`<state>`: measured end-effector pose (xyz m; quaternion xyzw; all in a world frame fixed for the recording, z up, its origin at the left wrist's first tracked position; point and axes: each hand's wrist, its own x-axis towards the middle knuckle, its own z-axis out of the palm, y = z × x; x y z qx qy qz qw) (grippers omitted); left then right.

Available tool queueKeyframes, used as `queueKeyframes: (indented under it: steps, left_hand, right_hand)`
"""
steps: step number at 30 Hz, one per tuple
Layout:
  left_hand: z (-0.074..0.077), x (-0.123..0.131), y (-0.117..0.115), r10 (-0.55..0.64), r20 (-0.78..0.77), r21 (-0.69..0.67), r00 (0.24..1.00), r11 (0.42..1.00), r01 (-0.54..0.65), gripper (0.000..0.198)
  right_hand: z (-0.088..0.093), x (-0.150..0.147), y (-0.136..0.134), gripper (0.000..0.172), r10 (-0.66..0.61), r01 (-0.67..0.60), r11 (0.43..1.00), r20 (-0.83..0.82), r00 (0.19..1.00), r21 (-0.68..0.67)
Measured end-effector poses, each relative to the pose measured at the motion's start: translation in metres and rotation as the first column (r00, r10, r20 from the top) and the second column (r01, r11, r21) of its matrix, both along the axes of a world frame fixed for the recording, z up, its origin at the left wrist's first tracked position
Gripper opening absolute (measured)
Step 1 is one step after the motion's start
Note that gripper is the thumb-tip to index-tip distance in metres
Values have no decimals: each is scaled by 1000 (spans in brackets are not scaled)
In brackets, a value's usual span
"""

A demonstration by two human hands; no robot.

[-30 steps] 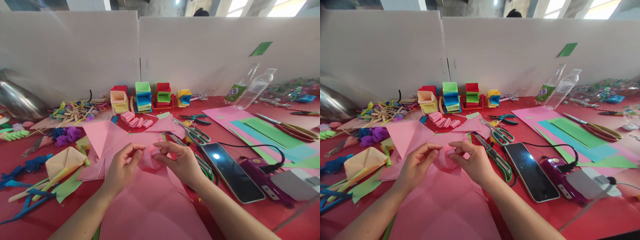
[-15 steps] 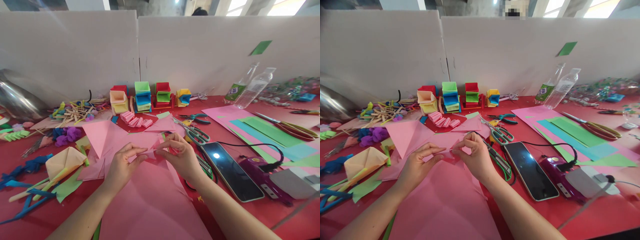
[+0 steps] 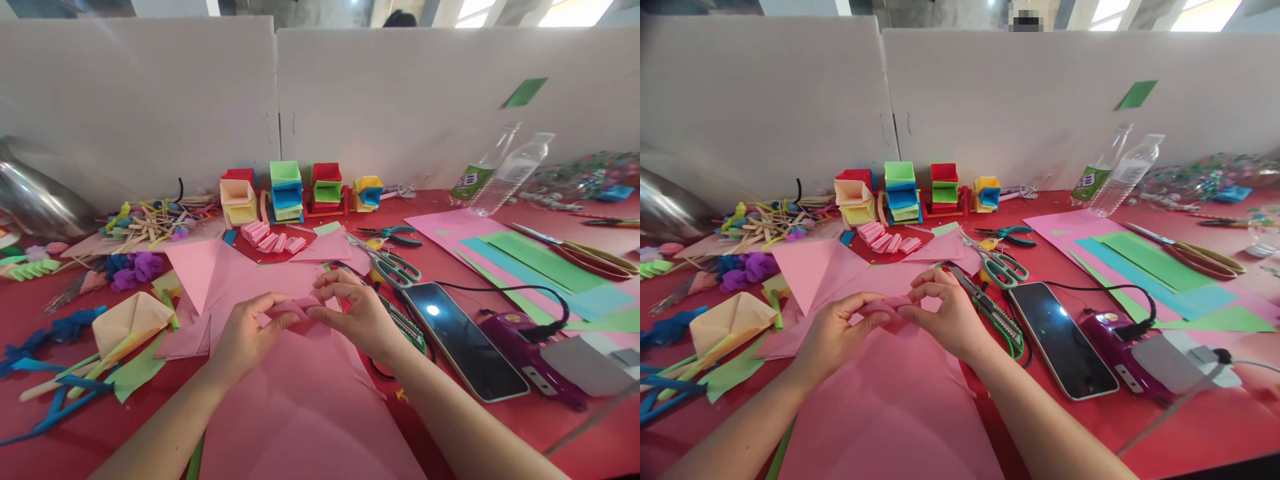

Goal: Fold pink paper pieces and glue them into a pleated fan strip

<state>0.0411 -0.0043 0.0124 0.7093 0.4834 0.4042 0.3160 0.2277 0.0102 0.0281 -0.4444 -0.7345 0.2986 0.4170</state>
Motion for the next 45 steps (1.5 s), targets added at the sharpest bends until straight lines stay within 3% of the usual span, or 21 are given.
queueKeyframes:
  steps: [3, 7, 12, 14, 17, 21, 27, 34, 40, 45]
  left_hand:
    - [0, -1, 1, 37, 58, 6, 998, 999, -37, 24]
    - [-1, -1, 2, -40, 1, 26, 999, 999, 40, 25]
    - [-2, 1, -1, -15, -36, 230, 999, 973, 23, 22]
    - [-1, 2, -3, -33, 10, 272, 999, 962, 29, 14]
    - [-1, 4, -5, -73, 158, 207, 985, 978, 40, 11]
    - [-1, 3, -5, -88, 280, 201, 956, 979, 32, 12]
    - [1, -1, -6, -147, 203, 442, 968, 896, 43, 23]
    - [-1, -1, -6, -154, 176, 467, 972, 883, 55, 24]
    - [-1, 0, -4, -63, 43, 463, 997, 886, 37, 20]
    - [-1, 1, -5, -47, 78, 457, 996, 889, 6, 14]
  right_hand:
    - [-1, 1, 1, 9, -10, 9, 997, 14, 1000, 73]
    - [0, -1, -2, 8, -57, 38, 978, 87, 995, 207]
    - [0, -4, -7, 10, -70, -3, 935, 193, 979, 356]
    - [-1, -5, -8, 8, -84, -1, 924, 206, 975, 382]
    - [0, -5, -10, 2, -113, 29, 916, 186, 976, 401]
    - [3, -6, -13, 12, -123, 58, 903, 127, 984, 426]
    - [6, -7, -17, 9, -140, 64, 834, 98, 985, 549]
    - [5, -6, -17, 9, -200, 51, 760, 158, 967, 648]
    - [5, -6, -17, 10, -175, 25, 791, 187, 967, 612]
    - [5, -8, -16, 10, -150, 20, 821, 182, 972, 570]
